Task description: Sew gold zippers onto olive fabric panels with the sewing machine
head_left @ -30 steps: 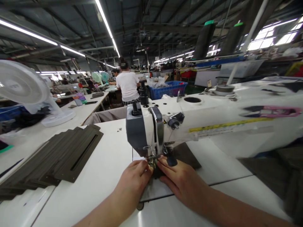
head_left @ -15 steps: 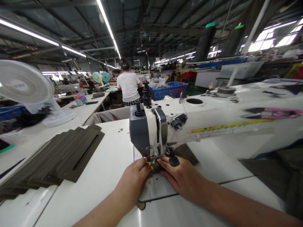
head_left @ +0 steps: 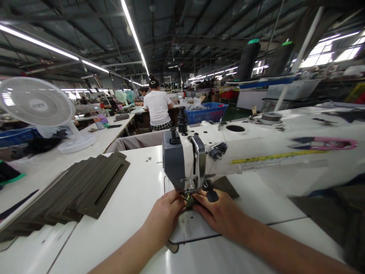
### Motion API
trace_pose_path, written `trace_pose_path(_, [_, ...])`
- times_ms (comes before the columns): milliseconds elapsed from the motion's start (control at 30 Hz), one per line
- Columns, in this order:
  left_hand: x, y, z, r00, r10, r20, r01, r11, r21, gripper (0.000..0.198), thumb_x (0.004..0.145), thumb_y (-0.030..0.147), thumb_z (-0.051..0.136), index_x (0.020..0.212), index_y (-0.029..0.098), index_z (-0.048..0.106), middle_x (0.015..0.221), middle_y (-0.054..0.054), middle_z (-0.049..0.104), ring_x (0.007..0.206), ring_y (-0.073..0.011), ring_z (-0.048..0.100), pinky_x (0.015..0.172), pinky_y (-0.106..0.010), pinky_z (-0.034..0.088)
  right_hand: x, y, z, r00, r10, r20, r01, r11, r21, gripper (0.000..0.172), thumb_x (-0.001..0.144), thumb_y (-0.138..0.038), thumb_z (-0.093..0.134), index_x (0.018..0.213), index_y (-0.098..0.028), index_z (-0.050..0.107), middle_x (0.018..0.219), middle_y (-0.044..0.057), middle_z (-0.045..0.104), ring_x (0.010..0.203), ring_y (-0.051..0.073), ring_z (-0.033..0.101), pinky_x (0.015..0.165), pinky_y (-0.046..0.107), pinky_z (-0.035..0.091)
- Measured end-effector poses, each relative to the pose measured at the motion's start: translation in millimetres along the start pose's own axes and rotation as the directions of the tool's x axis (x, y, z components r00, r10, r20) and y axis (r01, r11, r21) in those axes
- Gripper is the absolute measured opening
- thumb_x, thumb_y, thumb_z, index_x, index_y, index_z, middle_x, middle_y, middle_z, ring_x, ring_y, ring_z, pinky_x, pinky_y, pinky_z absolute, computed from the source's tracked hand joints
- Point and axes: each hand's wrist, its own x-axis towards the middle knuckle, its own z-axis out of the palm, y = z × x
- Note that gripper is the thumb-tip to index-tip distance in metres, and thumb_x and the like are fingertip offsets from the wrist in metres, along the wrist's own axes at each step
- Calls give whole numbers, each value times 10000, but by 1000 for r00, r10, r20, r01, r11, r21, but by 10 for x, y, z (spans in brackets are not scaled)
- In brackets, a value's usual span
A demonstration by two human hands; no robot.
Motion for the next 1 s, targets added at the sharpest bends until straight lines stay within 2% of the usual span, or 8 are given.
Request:
trace_pose_path(467, [56, 23, 12, 994, -105, -15, 104, 993, -49, 165, 832, 122, 461, 711, 152, 568, 814, -46, 578, 697, -153, 604, 625, -249, 534, 18, -11, 71, 999, 41, -34, -42, 999, -32, 140, 830, -181, 492, 824, -164, 631, 916, 89, 668, 873, 234, 614, 795, 352, 470])
trace_pose_path(567, [41, -22, 6, 996, -85, -18, 84, 996, -26, 170, 841, 133, 449, 723, 159, 569, 815, -40, 579, 716, -145, 604, 643, -238, 531, 26, 33, 16, 1000, 20, -6, -20, 1000, 12, 110, 815, -233, 539, 850, -176, 626, 930, 71, 661, 879, 213, 603, 795, 323, 459])
trace_pose_path(633, [10, -30, -19, 997, -69, -26, 70, 997, 40, 151, 844, 157, 463, 740, 162, 574, 816, -42, 581, 722, -153, 604, 649, -254, 532, 5, 127, -69, 1000, 10, 22, -9, 1000, -7, 169, 791, -306, 581, 888, -174, 618, 949, 75, 645, 915, 218, 578, 815, 331, 444])
trace_pose_path(733, [-62, 115, -74, 996, -32, -85, 47, 982, 182, 144, 863, 205, 456, 819, 160, 586, 868, -70, 586, 703, -174, 601, 627, -309, 535, -116, 282, -216, 994, 102, -41, -109, 960, -259, 192, 782, -281, 561, 899, -134, 599, 957, 134, 606, 915, 272, 552, 798, 413, 428])
trace_pose_path(800, [-100, 334, -96, 994, 63, -85, -45, 978, 201, 179, 879, 238, 444, 960, 145, 574, 952, -108, 589, 777, -204, 605, 673, -351, 534, -272, 277, -286, 983, 174, -63, -185, 903, -387, 106, 774, -164, 488, 808, -127, 581, 843, 134, 595, 791, 268, 571, 691, 395, 449])
trace_pose_path(833, [-108, 462, -96, 990, 131, -53, -120, 976, 180, 233, 884, 251, 443, 1055, 129, 544, 1014, -131, 586, 864, -226, 598, 736, -377, 525, -371, 219, -309, 980, 194, -38, -194, 903, -383, 113, 764, -121, 452, 764, -137, 564, 779, 116, 590, 718, 248, 576, 632, 363, 452])
trace_pose_path(933, [-79, 780, -59, 948, 299, 112, -306, 951, 50, 384, 891, 236, 440, 1236, 68, 418, 1189, -178, 542, 1132, -259, 486, 942, -420, 420, -711, -142, -357, 977, 206, 57, -198, 973, -117, 149, 782, -112, 398, 763, -176, 532, 715, 59, 607, 629, 195, 596, 569, 294, 456])
trace_pose_path(1000, [-39, 868, -24, 944, 288, 160, -277, 957, -84, 309, 888, 166, 415, 1180, 91, 484, 1156, -143, 585, 1100, -221, 521, 946, -377, 418, -918, -427, -395, 959, 254, 122, -269, 955, 128, 149, 815, -157, 386, 769, -199, 521, 688, 26, 624, 608, 167, 609, 551, 255, 453])
